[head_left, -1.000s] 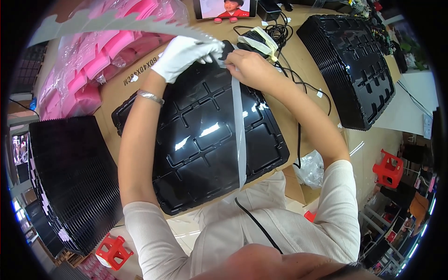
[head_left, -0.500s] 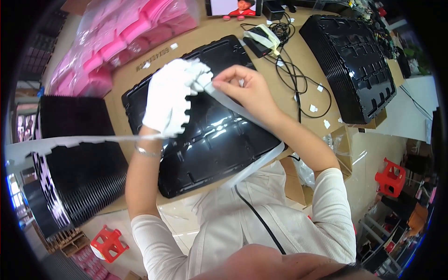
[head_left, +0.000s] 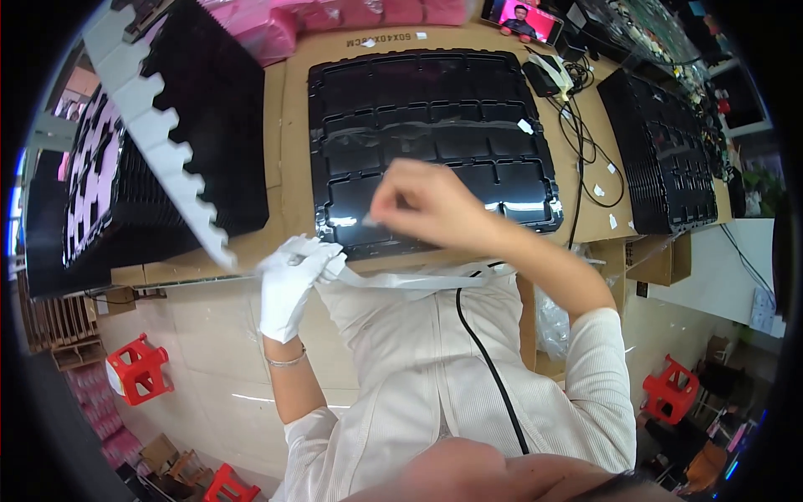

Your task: The person assembles toy components by inserting foam pads into plastic trays and applying adhesive strips, all by hand while wearing white gloves.

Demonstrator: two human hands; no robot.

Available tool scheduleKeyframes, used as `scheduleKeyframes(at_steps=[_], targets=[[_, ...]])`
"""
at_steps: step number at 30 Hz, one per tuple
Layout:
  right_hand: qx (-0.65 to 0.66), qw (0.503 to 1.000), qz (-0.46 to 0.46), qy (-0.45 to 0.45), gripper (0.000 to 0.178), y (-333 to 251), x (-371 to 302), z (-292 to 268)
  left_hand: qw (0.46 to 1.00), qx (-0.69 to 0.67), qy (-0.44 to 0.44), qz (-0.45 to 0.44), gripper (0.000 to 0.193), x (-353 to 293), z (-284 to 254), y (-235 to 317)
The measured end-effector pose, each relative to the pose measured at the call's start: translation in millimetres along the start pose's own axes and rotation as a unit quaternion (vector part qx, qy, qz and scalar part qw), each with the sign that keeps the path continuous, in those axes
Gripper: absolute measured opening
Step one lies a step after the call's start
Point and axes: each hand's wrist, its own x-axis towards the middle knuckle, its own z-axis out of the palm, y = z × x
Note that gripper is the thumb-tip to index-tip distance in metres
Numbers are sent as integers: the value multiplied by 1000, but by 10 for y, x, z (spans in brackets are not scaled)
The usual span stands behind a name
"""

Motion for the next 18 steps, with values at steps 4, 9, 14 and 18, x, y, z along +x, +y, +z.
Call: scheduleKeyframes(at_steps=[4, 9, 14, 18], targets=[[-103, 991, 31, -84, 9, 337, 487, 251, 1000, 14, -12, -4, 19, 84, -20, -206], [-255, 962, 12, -100, 11, 435, 559, 405, 1000, 21, -10, 0, 18, 129, -10, -225], [-267, 960, 53, -64, 13, 380, 547, 437, 1000, 13, -3, 12, 19, 159, -16, -289], [-269, 959, 72, -54, 13, 369, 539, 472, 999, 29, -12, 7, 20, 176, -12, -271]])
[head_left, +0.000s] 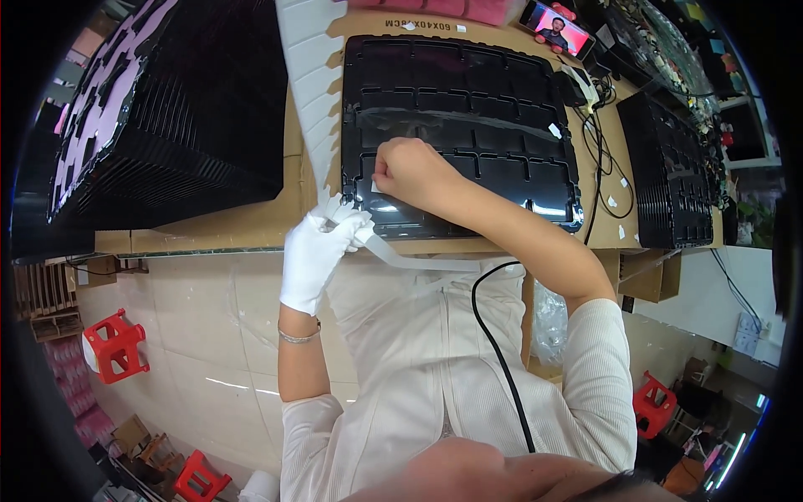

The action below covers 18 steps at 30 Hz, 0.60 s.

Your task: The person assembles toy components by inserting foam pads into plastic trays and applying adhesive strips, all by hand while wearing white gloves.

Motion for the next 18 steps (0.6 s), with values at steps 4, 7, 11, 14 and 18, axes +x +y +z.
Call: scheduleKeyframes(at_steps=[4, 7, 11, 14, 18], targets=[[-8, 998, -50, 42, 10, 79, -40, 68, 1000, 13, 5, 14, 21, -15, 27, -2], [63, 990, -122, -17, 6, 81, -195, 18, 999, 14, 27, 13, 24, -39, 48, -15], [348, 935, -71, -21, 4, 219, -464, -15, 999, -18, 42, 6, 26, -66, 67, 13], [556, 825, 104, -12, 10, 226, -670, -179, 998, -52, 34, -3, 29, -132, 124, 136], [618, 770, 147, -57, 13, 85, -935, -133, 992, -116, 21, 38, 33, -179, 348, 154]])
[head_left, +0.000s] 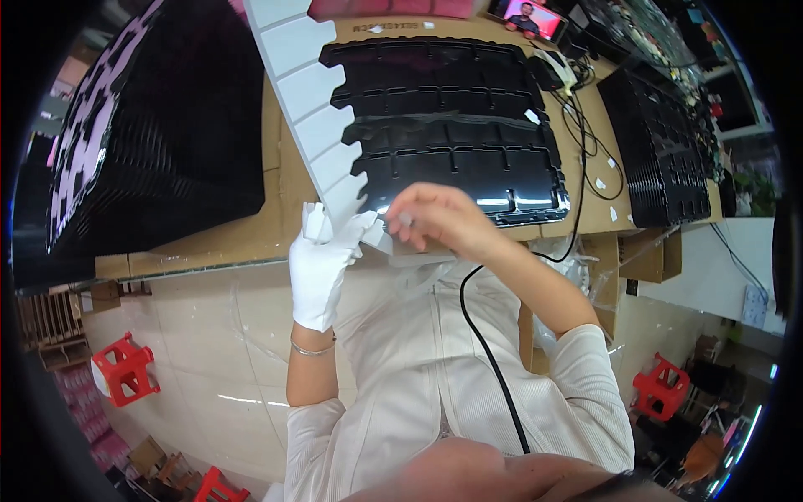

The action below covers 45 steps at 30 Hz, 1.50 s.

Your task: The person assembles toy components by inserting foam pads into plastic trays and applying adhesive strips, all by hand while wearing white gloves.

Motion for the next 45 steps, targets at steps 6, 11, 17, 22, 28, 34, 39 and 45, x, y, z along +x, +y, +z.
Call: scheduleKeyframes(at_steps=[6, 11, 17, 22, 28, 34, 39, 45], targets=[[-198, 950, -190, 150, 11, 60, -239, 77, 999, -26, -29, -5, 34, -1, 419, 141], [-464, 737, -444, 209, 15, 21, -386, -153, 998, -11, -51, 21, 16, 93, 683, 103], [-444, 774, -431, 131, 16, -133, -781, -398, 994, 43, -90, -43, 21, 263, 881, 15], [-337, 898, -80, 272, 11, -642, -997, -1285, 990, 58, -121, -45, 16, 255, 914, -17], [-474, 840, -58, 257, 9, -572, -868, -1539, 990, 89, -101, -31, 12, 268, 980, -12], [-594, 750, -103, 271, 11, -540, -792, -1558, 989, 105, -97, -35, 11, 250, 982, -43], [-600, 751, -90, 261, 11, -564, -778, -1557, 985, 112, -122, -36, 16, 280, 903, -77], [-634, 703, -166, 277, 12, -444, -794, -1577, 985, 123, -116, -28, 14, 266, 954, -75]])
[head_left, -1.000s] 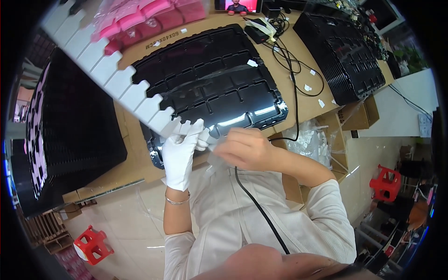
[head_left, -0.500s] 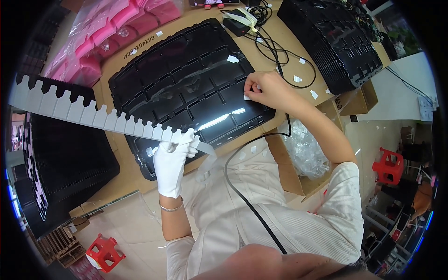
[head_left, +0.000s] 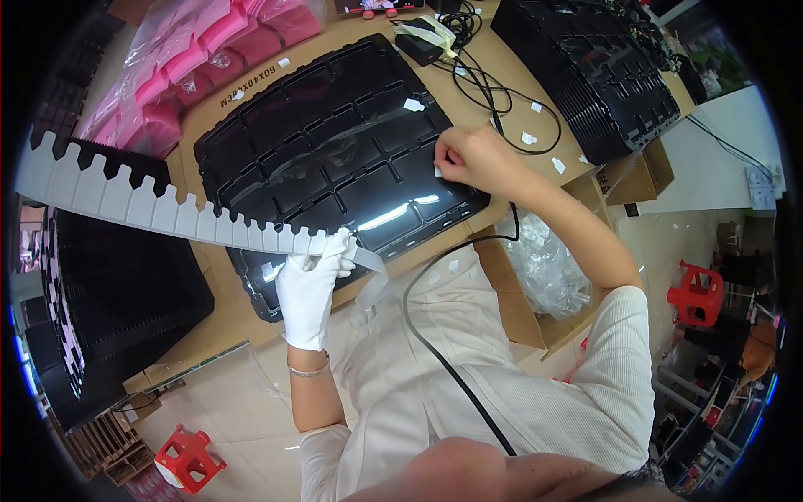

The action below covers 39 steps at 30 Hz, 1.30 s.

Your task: The person assembles toy components by inserting foam pads into plastic trays and applying adhesive strips, all by hand while wearing white gloves.

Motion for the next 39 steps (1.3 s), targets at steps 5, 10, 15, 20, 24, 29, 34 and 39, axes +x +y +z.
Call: scheduleKeyframes(at_steps=[5, 10, 15, 20, 24, 29, 34, 39], targets=[[222, 966, 3, -129, 9, -31, -405, -380, 999, 24, 13, 40, 12, -19, 14, -66], [201, 931, 263, -155, 8, 227, -1518, -776, 997, 57, -19, 56, 13, -71, -107, -89], [-535, 798, 246, -130, 43, 457, -2641, -275, 934, 275, -139, 181, 27, -98, -259, 30], [-77, 946, 304, -89, 37, 261, -2038, -618, 763, 525, -80, 369, 37, -158, -349, 59], [37, 998, 45, 7, 22, -365, -568, -702, 743, 535, -50, 399, 36, -118, -606, -101], [-9, 924, -305, 230, 17, -490, 1453, -455, 799, 517, -71, 300, 32, -134, -768, -10], [-145, 899, -332, 245, 31, -855, 2953, -258, 898, 334, -178, 223, 33, -112, -1204, 223], [-304, 882, -264, 245, 10, -991, 3614, -26, 982, 84, 56, 160, 15, 187, -1262, 176]])
